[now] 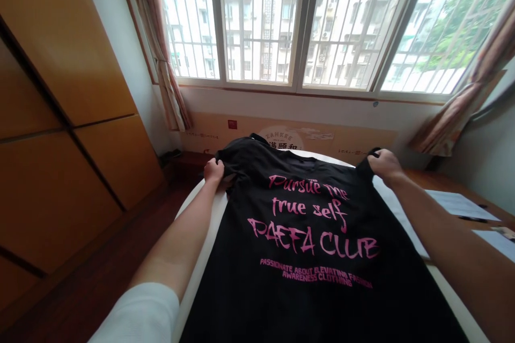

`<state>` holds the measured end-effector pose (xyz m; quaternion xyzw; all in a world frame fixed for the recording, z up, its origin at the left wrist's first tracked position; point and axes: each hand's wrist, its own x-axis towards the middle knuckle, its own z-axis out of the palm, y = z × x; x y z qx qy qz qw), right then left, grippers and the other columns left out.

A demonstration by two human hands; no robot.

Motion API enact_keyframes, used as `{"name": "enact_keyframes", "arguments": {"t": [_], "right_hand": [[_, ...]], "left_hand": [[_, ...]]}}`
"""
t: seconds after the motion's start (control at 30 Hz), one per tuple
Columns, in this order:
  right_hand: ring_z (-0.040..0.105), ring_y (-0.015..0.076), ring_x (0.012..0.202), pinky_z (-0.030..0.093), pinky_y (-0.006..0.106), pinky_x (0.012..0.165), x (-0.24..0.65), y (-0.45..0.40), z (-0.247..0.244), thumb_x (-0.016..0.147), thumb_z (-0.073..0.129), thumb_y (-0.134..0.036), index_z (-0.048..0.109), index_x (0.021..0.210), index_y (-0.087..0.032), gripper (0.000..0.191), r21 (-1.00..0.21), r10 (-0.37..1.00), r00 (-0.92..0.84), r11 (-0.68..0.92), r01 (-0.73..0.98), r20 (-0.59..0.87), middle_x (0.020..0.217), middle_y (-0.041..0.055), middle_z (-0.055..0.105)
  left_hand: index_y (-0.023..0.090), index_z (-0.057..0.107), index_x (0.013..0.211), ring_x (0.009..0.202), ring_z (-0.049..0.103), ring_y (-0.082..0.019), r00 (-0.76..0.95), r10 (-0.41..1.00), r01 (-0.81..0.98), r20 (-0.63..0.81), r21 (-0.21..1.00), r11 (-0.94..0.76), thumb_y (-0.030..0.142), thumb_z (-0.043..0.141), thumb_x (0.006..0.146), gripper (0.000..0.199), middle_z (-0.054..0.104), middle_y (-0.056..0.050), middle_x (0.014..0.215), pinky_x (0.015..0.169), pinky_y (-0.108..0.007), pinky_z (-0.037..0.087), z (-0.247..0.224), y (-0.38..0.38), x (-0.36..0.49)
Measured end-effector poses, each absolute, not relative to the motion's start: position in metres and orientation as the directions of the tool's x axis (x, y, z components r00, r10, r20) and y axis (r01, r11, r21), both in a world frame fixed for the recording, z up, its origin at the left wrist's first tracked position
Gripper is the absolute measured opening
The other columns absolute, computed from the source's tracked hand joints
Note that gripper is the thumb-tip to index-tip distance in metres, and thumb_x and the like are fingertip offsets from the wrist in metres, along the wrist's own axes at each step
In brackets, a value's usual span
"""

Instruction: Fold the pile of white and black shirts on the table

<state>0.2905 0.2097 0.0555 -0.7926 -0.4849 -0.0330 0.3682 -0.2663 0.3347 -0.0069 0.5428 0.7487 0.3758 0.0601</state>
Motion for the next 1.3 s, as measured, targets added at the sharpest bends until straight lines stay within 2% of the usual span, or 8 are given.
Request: {"name": "enact_keyframes", "arguments": {"t": [0.23, 0.5, 0.63, 0.73, 0.87, 0.93, 1.07, 1.3], "right_hand": [[0.055, 0.0186, 0.078, 0.043, 0.029, 0.073, 0.193, 0.267, 0.039, 0.084, 0.055, -0.023, 0.056, 0.088, -0.021, 0.005, -0.509, 0.882, 0.269, -0.039, 0.86, 0.387, 0.089, 0.0055, 0.066], [0.06, 0.0265, 0.095, 0.043, 0.035, 0.092, 0.125, 0.269, -0.03, 0.085, 0.063, -0.026, 0.056, 0.079, -0.021, 0.01, -0.358, 0.964, 0.019, 0.081, 0.93, 0.267, 0.089, 0.0098, 0.069], [0.061, 0.0319, 0.115, 0.04, 0.039, 0.105, 0.125, 0.261, -0.035, 0.087, 0.065, -0.033, 0.059, 0.08, -0.021, 0.015, -0.32, 0.969, -0.064, 0.14, 0.937, 0.237, 0.105, 0.0143, 0.074], [0.062, 0.0336, 0.12, 0.042, 0.039, 0.106, 0.13, 0.258, -0.028, 0.086, 0.068, -0.033, 0.06, 0.08, -0.021, 0.015, -0.324, 0.973, -0.119, 0.179, 0.929, 0.197, 0.115, 0.0171, 0.074], [0.066, 0.0321, 0.115, 0.048, 0.035, 0.095, 0.137, 0.248, -0.021, 0.084, 0.068, -0.03, 0.055, 0.074, -0.023, 0.018, -0.357, 0.969, -0.208, 0.242, 0.902, 0.131, 0.115, 0.0165, 0.076], [0.067, 0.0315, 0.117, 0.049, 0.033, 0.091, 0.142, 0.241, -0.021, 0.086, 0.066, -0.03, 0.047, 0.066, -0.024, 0.028, -0.383, 0.964, -0.246, 0.266, 0.885, 0.101, 0.129, 0.0182, 0.073], [0.069, 0.0318, 0.117, 0.049, 0.035, 0.091, 0.149, 0.23, -0.021, 0.09, 0.063, -0.032, 0.037, 0.059, -0.025, 0.041, -0.445, 0.958, -0.281, 0.272, 0.853, 0.047, 0.159, 0.0195, 0.052], [0.046, 0.0323, 0.15, 0.047, 0.032, 0.101, 0.151, 0.226, -0.022, 0.088, 0.062, -0.025, 0.041, 0.065, -0.026, 0.031, -0.52, 0.948, -0.312, 0.295, 0.802, 0.058, 0.151, 0.0172, 0.061]], "left_hand": [[0.016, 0.074, 0.103, 0.112, 0.071, -0.035, -0.394, 0.857, 0.769, 0.332, 0.629, 0.11, 0.026, 0.049, 0.099, 0.027, 0.076, -0.02, 0.117, 0.088, -0.036, 0.051, -0.01, 0.336, -0.267], [0.017, 0.074, 0.104, 0.113, 0.07, -0.035, -0.399, 0.861, 0.749, 0.316, 0.654, 0.107, 0.025, 0.048, 0.099, 0.027, 0.076, -0.02, 0.116, 0.09, -0.037, 0.051, -0.015, 0.336, -0.266], [0.016, 0.074, 0.106, 0.115, 0.07, -0.035, -0.394, 0.864, 0.739, 0.314, 0.667, 0.095, 0.025, 0.049, 0.1, 0.028, 0.076, -0.02, 0.119, 0.091, -0.037, 0.051, -0.018, 0.335, -0.267], [0.016, 0.074, 0.107, 0.114, 0.071, -0.035, -0.395, 0.864, 0.733, 0.311, 0.674, 0.091, 0.024, 0.049, 0.1, 0.027, 0.076, -0.02, 0.119, 0.09, -0.037, 0.051, -0.018, 0.334, -0.268], [0.016, 0.075, 0.107, 0.114, 0.071, -0.035, -0.395, 0.865, 0.729, 0.31, 0.679, 0.09, 0.023, 0.049, 0.1, 0.027, 0.076, -0.021, 0.119, 0.089, -0.037, 0.051, -0.018, 0.333, -0.269], [0.016, 0.074, 0.108, 0.114, 0.071, -0.035, -0.392, 0.865, 0.732, 0.314, 0.676, 0.087, 0.023, 0.049, 0.1, 0.027, 0.076, -0.021, 0.119, 0.089, -0.037, 0.051, -0.017, 0.332, -0.269], [0.016, 0.074, 0.109, 0.114, 0.071, -0.034, -0.382, 0.866, 0.75, 0.324, 0.656, 0.085, 0.024, 0.048, 0.1, 0.028, 0.076, -0.02, 0.12, 0.089, -0.036, 0.051, -0.016, 0.331, -0.27], [0.017, 0.074, 0.107, 0.113, 0.072, -0.034, -0.367, 0.873, 0.783, 0.322, 0.613, 0.103, 0.024, 0.047, 0.1, 0.029, 0.076, -0.02, 0.117, 0.088, -0.036, 0.052, -0.012, 0.33, -0.269]]}}
